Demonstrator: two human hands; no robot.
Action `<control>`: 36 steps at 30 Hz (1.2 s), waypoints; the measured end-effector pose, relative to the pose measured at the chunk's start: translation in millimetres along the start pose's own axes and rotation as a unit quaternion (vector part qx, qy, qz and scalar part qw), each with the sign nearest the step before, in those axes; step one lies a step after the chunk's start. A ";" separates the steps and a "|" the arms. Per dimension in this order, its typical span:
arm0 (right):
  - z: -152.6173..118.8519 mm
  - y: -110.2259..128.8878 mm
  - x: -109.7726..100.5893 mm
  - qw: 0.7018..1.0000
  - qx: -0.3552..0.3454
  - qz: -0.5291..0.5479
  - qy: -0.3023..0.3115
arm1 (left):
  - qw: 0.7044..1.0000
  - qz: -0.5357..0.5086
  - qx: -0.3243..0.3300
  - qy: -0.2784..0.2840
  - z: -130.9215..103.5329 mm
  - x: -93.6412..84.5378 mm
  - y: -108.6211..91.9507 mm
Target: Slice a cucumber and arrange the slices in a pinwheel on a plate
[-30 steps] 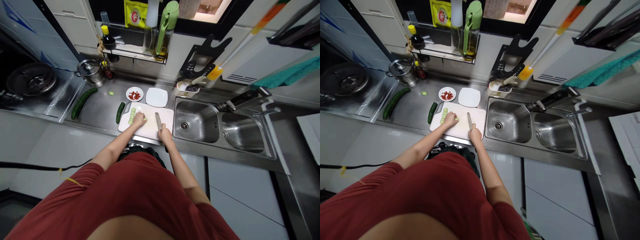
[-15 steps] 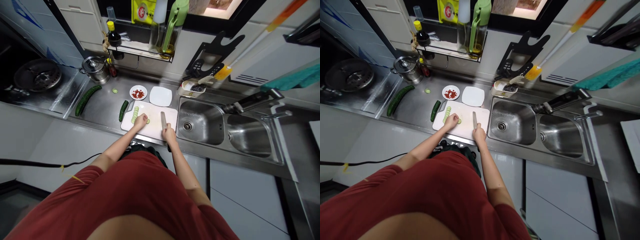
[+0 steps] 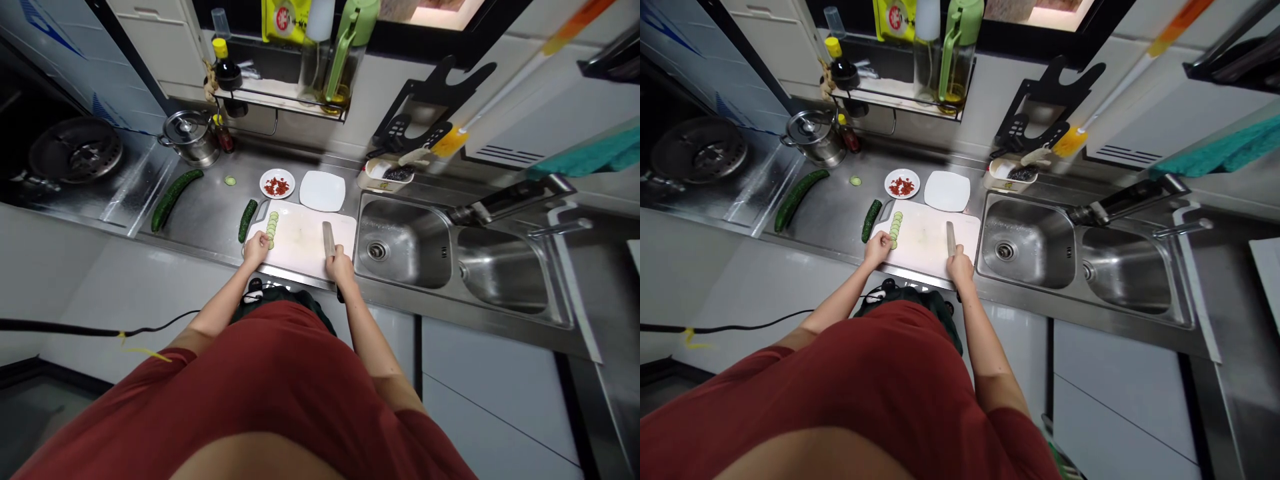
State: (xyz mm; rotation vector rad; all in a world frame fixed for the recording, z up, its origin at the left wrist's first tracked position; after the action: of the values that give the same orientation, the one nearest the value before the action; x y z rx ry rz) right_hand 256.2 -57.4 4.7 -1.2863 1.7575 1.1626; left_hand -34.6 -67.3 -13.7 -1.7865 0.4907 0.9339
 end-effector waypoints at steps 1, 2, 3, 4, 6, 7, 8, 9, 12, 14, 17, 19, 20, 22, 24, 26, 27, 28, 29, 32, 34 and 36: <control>0.4 -0.1 0.0 1.000 0.000 0.001 -0.001 | 1.000 0.007 -0.002 -0.001 1.2 -2.0 2.3; 0.7 -0.4 0.0 1.000 0.002 0.003 -0.002 | 1.000 0.015 -0.003 -0.001 2.1 -3.5 3.8; 0.9 -0.8 0.3 1.000 0.005 0.004 -0.002 | 1.000 0.023 -0.005 0.000 2.7 -4.6 4.7; 1.1 -1.4 0.6 1.000 0.009 0.008 -0.002 | 0.999 0.032 -0.007 0.001 3.1 -5.3 5.1; 1.3 -3.2 1.5 1.000 0.011 0.020 -0.005 | 0.999 0.050 -0.014 0.005 3.2 -6.1 5.3; 1.5 -4.6 1.9 0.999 0.011 0.030 -0.010 | 0.998 0.058 -0.019 0.008 2.9 -6.4 5.2; 1.9 -6.4 2.1 0.999 0.011 0.041 -0.016 | 0.997 0.067 -0.023 0.010 2.5 -6.7 5.1; 2.4 -8.5 2.2 0.998 0.011 0.054 -0.024 | 0.997 0.074 -0.024 0.011 1.9 -7.1 4.9; 5.2 -16.3 1.4 0.994 0.022 0.092 -0.047 | 0.996 0.092 -0.018 0.007 -0.2 -9.0 3.3; 7.9 -21.4 0.4 0.991 0.040 0.114 -0.052 | 0.995 0.101 -0.011 0.003 -1.7 -10.3 1.8; 12.2 -26.6 -0.9 0.988 0.070 0.131 -0.054 | 0.994 0.114 -0.003 -0.001 -3.4 -11.5 -0.2; 14.7 -28.4 -1.1 0.986 0.078 0.132 -0.060 | 0.993 0.117 0.003 -0.003 -3.7 -11.9 -0.8; 15.9 -29.2 -0.9 0.986 0.079 0.130 -0.067 | 0.993 0.117 0.006 -0.004 -3.6 -12.0 -0.9; 17.6 -31.1 0.1 0.986 0.077 0.124 -0.084 | 0.993 0.115 0.011 -0.002 -3.0 -12.0 -0.4; 18.4 -33.0 1.5 0.986 0.071 0.110 -0.099 | 0.994 0.112 0.013 -0.001 -2.0 -11.9 -0.1; 18.6 -34.4 2.6 0.988 0.069 0.090 -0.106 | 0.994 0.110 0.013 -0.008 -1.1 -11.8 -1.1; 18.5 -34.9 2.9 0.989 0.073 0.079 -0.105 | 0.994 0.109 0.014 -0.015 -0.8 -11.7 -2.5; 18.3 -35.1 2.8 0.989 0.082 0.067 -0.102 | 0.994 0.107 0.016 -0.023 -0.5 -11.2 -4.6; 18.1 -35.0 2.5 0.989 0.093 0.056 -0.096 | 0.994 0.105 0.018 -0.030 -0.2 -10.3 -7.3; 18.1 -32.3 -0.2 0.990 0.116 0.030 -0.075 | 0.995 0.090 0.027 -0.039 2.2 -3.7 -19.2; 18.6 -29.5 -2.3 0.991 0.118 0.019 -0.063 | 0.996 0.069 0.041 -0.037 5.9 3.7 -29.6; 19.5 -27.3 -3.8 0.991 0.118 0.011 -0.057 | 0.997 0.045 0.056 -0.033 11.7 12.0 -41.2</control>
State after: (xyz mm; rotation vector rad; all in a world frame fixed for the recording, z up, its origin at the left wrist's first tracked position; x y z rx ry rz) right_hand 283.5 -41.3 -6.9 -1.0429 1.7693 0.9862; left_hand -2.9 -39.0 -0.6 -1.6390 0.5736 1.0062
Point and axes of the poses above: each hand's wrist, its own z-axis towards the middle knuckle, its own x-axis out of the palm, y = z × x, the point moved 3 cm from there along z, towards the middle knuckle, and after that the axes turned 1 degree about -x, right-handed, at the moved point
